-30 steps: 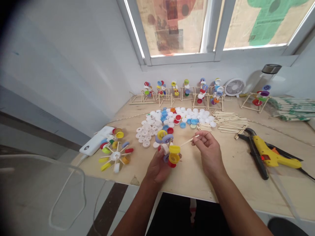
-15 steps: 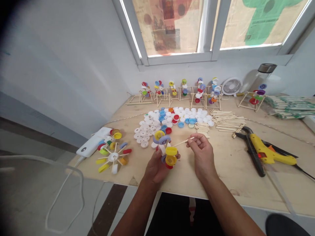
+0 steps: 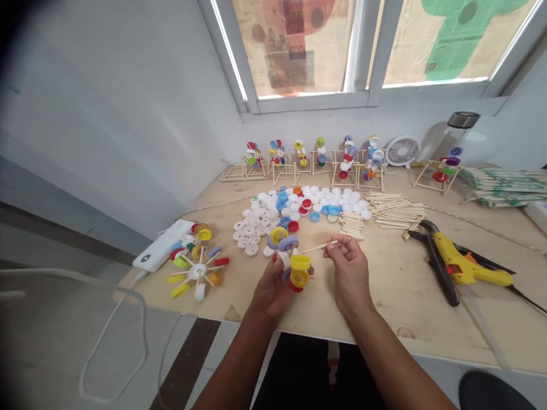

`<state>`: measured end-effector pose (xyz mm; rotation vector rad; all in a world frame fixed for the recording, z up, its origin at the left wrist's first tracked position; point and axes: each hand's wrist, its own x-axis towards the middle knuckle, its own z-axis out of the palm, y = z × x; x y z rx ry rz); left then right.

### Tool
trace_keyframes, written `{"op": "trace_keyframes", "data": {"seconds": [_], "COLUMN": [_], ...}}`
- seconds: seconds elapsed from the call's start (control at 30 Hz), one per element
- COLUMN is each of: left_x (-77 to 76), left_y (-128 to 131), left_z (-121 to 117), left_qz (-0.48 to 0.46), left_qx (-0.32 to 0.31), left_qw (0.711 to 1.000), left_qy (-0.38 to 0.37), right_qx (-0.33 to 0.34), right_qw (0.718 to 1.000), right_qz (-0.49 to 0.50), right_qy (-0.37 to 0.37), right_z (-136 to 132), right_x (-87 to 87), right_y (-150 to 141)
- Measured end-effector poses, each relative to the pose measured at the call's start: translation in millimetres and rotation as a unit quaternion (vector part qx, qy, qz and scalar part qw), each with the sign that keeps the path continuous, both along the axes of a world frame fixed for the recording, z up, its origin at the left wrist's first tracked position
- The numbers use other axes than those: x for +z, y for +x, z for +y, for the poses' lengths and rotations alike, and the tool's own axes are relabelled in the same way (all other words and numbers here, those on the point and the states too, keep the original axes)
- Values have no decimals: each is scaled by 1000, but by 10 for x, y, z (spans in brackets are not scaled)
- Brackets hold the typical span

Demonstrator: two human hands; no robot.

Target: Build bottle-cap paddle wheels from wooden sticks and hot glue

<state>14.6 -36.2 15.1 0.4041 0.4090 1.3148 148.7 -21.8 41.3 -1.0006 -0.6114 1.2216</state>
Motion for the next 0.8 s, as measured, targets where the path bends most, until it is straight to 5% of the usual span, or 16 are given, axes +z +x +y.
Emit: {"op": "trace_keyframes", "data": {"seconds": [0.6, 0.8], "left_x": [62, 38], "left_y": [22, 41], "left_z": [-10, 8], "left_qz": [7, 16], "left_qx": [-22, 14], "left_qw": [1000, 1000], "left_qy": [9, -8], "right_qx": [63, 92], "right_qw": [997, 995], "right_qz": [29, 24], "right_qy": [-33, -40], "right_z": [-14, -15], "right_x": [-17, -67], "right_y": [-11, -1]}}
